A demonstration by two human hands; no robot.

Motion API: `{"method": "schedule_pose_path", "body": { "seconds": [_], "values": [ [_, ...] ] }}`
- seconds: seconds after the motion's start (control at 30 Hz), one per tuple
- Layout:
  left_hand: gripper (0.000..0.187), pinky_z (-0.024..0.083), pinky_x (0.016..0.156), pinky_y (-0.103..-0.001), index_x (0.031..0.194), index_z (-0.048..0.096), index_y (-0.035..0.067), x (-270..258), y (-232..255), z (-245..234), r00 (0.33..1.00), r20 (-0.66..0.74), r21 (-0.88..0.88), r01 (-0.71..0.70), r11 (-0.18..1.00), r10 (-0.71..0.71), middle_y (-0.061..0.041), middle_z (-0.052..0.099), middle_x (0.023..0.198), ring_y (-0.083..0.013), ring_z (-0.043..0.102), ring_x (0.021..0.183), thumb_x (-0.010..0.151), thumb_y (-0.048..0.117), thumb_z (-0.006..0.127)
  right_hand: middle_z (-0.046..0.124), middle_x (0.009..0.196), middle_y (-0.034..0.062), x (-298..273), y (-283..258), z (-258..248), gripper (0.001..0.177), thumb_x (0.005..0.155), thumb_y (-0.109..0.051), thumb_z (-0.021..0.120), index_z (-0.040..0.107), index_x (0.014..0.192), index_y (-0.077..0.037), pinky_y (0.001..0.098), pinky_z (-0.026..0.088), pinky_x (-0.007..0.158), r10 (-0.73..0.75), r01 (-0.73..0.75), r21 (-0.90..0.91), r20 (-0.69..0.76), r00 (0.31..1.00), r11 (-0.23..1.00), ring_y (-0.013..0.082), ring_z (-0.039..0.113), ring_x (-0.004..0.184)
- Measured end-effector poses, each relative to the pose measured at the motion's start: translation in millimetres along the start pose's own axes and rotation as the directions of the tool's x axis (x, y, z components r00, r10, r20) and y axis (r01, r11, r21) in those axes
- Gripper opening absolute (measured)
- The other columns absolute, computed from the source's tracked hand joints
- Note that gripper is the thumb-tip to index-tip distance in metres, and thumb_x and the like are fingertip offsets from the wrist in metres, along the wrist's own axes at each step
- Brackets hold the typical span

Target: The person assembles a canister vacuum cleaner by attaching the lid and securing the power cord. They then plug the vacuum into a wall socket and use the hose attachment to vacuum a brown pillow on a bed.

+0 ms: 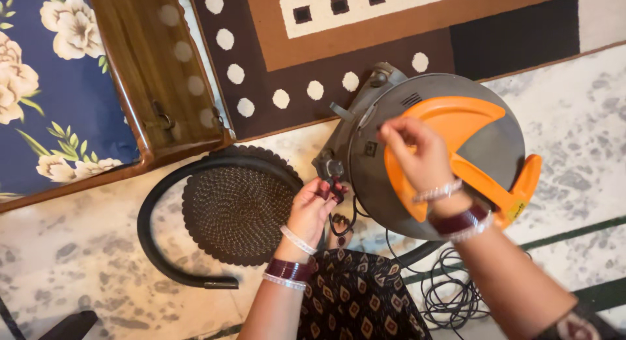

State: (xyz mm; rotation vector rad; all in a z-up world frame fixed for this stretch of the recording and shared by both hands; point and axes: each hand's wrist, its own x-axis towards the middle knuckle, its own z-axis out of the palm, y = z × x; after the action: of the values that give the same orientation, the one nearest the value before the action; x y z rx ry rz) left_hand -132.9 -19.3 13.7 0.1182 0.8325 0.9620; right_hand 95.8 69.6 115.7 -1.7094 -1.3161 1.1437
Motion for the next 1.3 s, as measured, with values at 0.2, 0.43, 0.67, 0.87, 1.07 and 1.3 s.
{"method": "schedule_pose_path", "body": {
  "seconds": [0.2,0.43,0.67,0.87,1.07,1.3],
  "values": [
    [0.022,0.053,0.095,-0.038,0.109,0.064,0.000,-11.2,10.1,11.5,0.962,0.201,-0.162,0.221,0.962,-0.187,-0.009,0.068,0.104,-0.0227,0.066,0.098,0.096,-0.005,0.048,0.062,0.132,0.0065,-81.6,-0.5,32.5,0.038,0.102,-0.018,0.062,0.061,0.135,0.000,0.0262,0.049,0.097,-0.088,0.019,0.277,0.238,0.967,0.961,0.0102,0.060,0.119],
    [0.020,0.055,0.095,-0.040,0.121,0.067,-0.002,-14.9,4.8,10.8,0.829,0.462,-0.209,0.446,0.870,-0.314,-0.009,0.068,0.104,-0.0205,0.066,0.094,0.105,-0.002,0.054,0.071,0.132,0.0005,-91.3,-12.5,36.9,0.038,0.094,-0.019,0.067,0.064,0.129,-0.004,0.0251,0.050,0.073,0.189,-0.460,0.563,0.473,0.861,0.687,0.0076,0.062,0.085],
    [0.025,0.056,0.101,-0.034,0.115,0.068,0.003,29.1,3.5,36.7,0.960,0.243,0.229,0.085,0.970,-0.142,-0.007,0.074,0.114,-0.0154,0.071,0.105,0.092,-0.006,0.064,0.064,0.092,0.0041,-66.6,-12.0,-26.2,0.016,0.104,-0.019,0.065,0.062,0.115,-0.007,0.0375,0.063,0.081,0.301,-0.265,0.645,0.056,0.952,0.717,0.0172,0.066,0.075],
    [0.037,0.057,0.089,-0.037,0.120,0.070,0.008,74.3,6.1,38.1,0.971,0.054,0.913,-0.142,0.382,0.232,-0.013,0.074,0.107,-0.0264,0.072,0.099,0.085,0.015,0.079,0.060,0.101,-0.0058,19.5,-32.5,-82.4,0.042,0.101,-0.021,0.057,0.051,0.141,-0.009,0.0214,0.048,0.081,0.053,-0.015,-0.107,0.364,0.930,0.994,0.0047,0.058,0.093],
    [0.046,0.048,0.097,-0.046,0.127,0.064,0.010,96.0,-12.2,58.5,0.973,0.000,0.996,-0.021,0.087,0.231,-0.020,0.060,0.123,-0.0409,0.057,0.115,0.084,0.023,0.076,0.057,0.080,0.0072,101.7,-4.1,-61.0,0.050,0.111,-0.038,0.051,0.063,0.157,-0.023,0.0404,0.038,0.065,0.521,-0.296,-0.439,0.591,0.616,0.848,0.0210,0.046,0.072],
    [0.023,0.051,0.098,-0.047,0.108,0.065,0.002,118.1,-33.5,38.2,0.982,0.141,0.988,-0.132,-0.083,0.124,-0.021,0.067,0.114,-0.0396,0.062,0.113,0.093,0.020,0.064,0.077,0.105,0.0111,115.0,-4.8,-20.5,0.031,0.087,-0.029,0.075,0.078,0.114,-0.014,0.0389,0.056,0.086,0.189,0.416,-0.611,0.686,0.703,0.673,0.0293,0.073,0.094]
  ]
}}
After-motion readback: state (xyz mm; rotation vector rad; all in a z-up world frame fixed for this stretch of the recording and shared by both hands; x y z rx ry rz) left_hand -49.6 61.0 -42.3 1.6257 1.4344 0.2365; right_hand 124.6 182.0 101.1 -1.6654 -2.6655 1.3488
